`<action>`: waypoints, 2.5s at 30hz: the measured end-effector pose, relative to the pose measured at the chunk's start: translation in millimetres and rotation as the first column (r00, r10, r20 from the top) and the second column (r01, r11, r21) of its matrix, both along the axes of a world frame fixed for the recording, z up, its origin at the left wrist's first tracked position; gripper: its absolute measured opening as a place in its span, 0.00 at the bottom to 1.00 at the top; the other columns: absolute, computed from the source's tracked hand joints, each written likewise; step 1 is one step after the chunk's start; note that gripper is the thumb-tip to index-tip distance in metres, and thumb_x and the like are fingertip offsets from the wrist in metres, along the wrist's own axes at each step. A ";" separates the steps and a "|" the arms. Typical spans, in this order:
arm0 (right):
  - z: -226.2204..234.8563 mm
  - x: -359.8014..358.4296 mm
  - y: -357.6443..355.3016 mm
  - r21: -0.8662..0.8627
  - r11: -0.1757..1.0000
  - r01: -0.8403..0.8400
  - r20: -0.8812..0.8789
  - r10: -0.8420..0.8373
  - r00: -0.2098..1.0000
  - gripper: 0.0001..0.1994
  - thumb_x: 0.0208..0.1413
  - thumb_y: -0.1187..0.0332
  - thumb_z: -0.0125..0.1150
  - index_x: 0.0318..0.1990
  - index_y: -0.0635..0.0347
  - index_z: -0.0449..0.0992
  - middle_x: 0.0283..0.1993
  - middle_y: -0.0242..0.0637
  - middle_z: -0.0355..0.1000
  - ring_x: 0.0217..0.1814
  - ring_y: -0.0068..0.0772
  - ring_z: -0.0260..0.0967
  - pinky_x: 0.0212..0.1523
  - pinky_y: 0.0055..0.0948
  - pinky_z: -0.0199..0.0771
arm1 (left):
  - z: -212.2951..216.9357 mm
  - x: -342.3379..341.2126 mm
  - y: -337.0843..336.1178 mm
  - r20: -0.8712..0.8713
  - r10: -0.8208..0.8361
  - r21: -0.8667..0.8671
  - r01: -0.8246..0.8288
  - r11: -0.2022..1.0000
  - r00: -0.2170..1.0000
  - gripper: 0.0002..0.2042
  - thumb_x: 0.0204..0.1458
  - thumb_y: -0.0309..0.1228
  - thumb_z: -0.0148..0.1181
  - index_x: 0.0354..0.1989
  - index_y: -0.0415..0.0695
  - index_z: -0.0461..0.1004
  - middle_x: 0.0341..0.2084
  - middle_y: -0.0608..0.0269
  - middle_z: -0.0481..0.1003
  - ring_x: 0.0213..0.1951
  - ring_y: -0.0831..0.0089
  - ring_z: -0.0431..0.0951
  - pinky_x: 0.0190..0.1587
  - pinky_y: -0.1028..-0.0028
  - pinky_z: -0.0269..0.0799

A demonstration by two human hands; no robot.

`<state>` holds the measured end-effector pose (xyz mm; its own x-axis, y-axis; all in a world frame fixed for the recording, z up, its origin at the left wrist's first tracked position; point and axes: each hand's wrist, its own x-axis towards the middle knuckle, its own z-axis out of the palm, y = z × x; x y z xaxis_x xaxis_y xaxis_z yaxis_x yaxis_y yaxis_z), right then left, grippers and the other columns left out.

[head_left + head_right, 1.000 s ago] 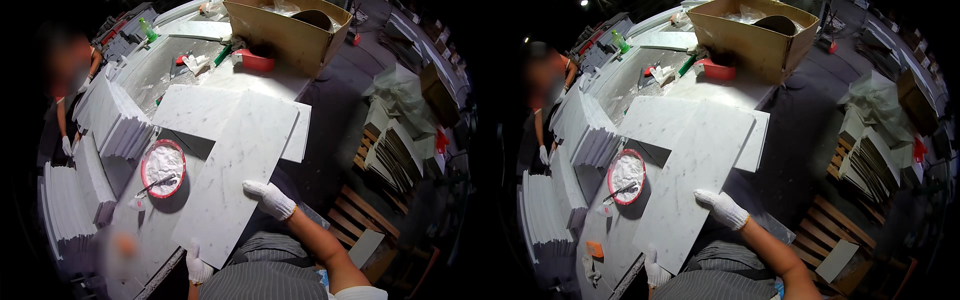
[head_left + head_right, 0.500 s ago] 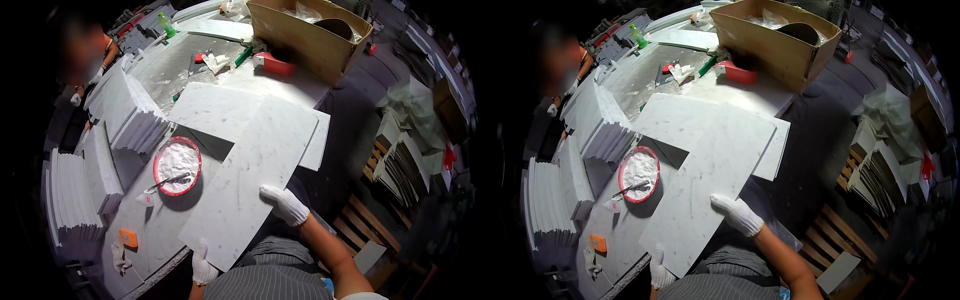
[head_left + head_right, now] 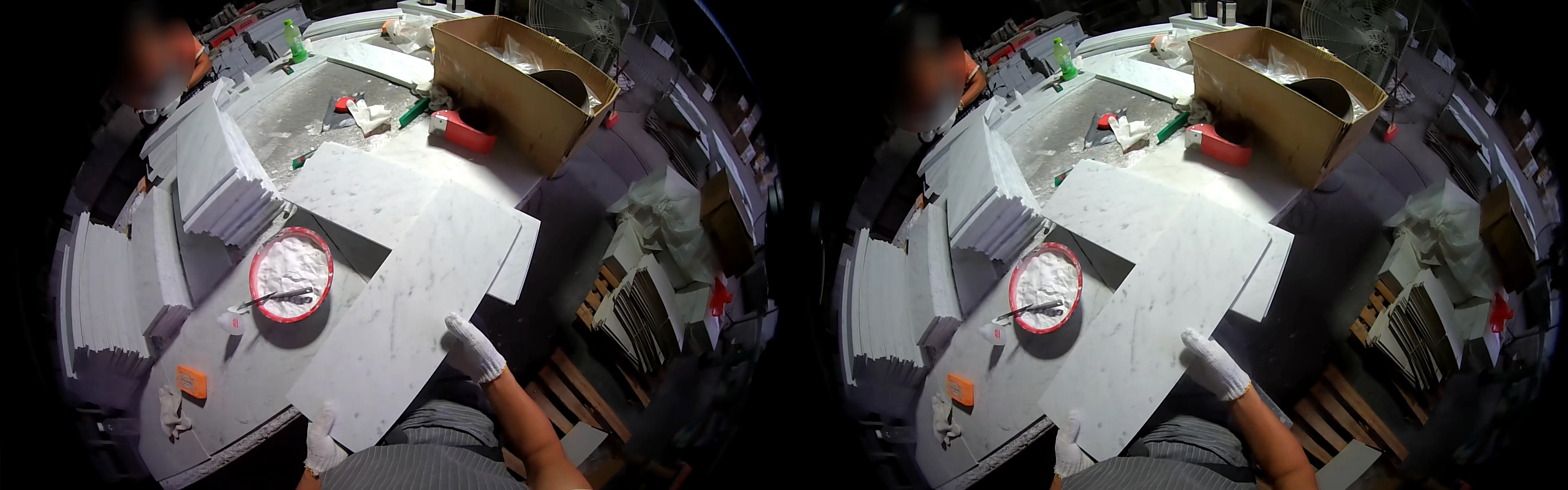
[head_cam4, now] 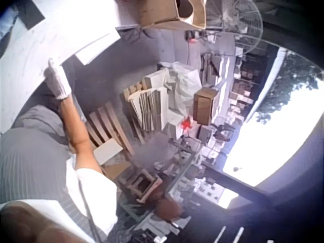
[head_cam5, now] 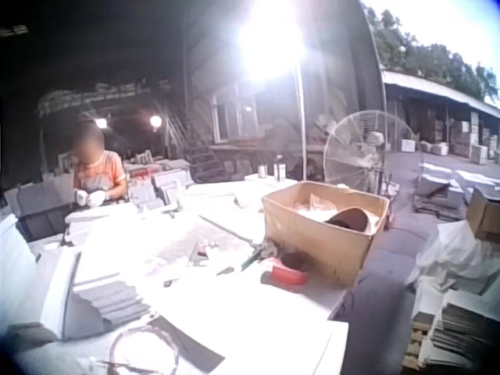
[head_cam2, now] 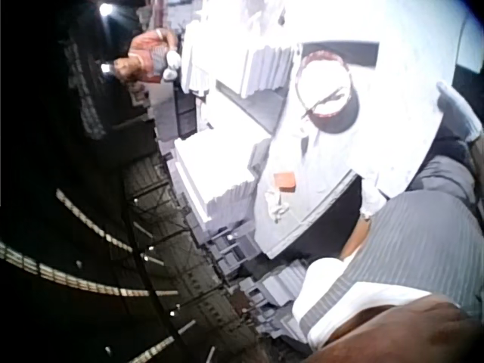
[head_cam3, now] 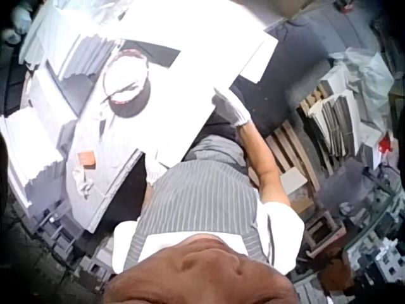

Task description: The person handles white styrofoam panels, applying a white powder from a red bowl to the edges using a small metal tool. They repeatedly scrape and smooth the edges, then stack the finished panels on the table. Another worker is visible in the background performing similar tasks.

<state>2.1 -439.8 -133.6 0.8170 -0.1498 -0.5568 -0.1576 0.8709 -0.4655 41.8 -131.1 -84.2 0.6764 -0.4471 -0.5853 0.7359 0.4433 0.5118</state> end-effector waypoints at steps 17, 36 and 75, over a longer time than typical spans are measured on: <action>48.3 -14.3 -39.7 -0.417 0.616 -0.668 -0.124 0.690 0.713 0.22 0.66 0.53 0.50 0.43 0.69 0.75 0.42 0.37 0.76 0.45 0.30 0.74 0.51 0.30 0.75 | 15.9 1.9 -11.1 0.098 -0.037 0.124 0.025 0.992 0.995 0.27 0.57 0.32 0.53 0.63 0.33 0.56 0.54 0.44 0.69 0.54 0.51 0.74 0.56 0.51 0.73; 82.9 70.0 -157.1 -0.502 -0.816 -0.287 -0.359 -0.105 0.927 0.28 0.61 0.42 0.47 0.63 0.46 0.67 0.68 0.45 0.61 0.71 0.61 0.51 0.69 0.53 0.48 | 12.6 1.4 -10.0 0.074 -0.014 0.046 0.011 0.999 0.997 0.27 0.62 0.33 0.48 0.66 0.34 0.52 0.57 0.43 0.66 0.56 0.49 0.72 0.58 0.49 0.72; 23.7 4.3 15.8 -0.355 0.919 -0.172 0.048 0.202 0.978 0.22 0.61 0.56 0.61 0.54 0.63 0.73 0.47 0.30 0.72 0.46 0.20 0.67 0.47 0.24 0.68 | -15.8 10.6 0.4 -0.075 -0.120 -0.038 0.118 0.992 0.990 0.28 0.60 0.38 0.55 0.66 0.39 0.55 0.60 0.46 0.65 0.62 0.48 0.66 0.63 0.45 0.63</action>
<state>6.3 -424.0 -109.8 0.8898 -0.1612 -0.4270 -0.2501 0.6104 -0.7516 52.3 -130.7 -100.0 0.5709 -0.5416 -0.6170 0.8209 0.3662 0.4382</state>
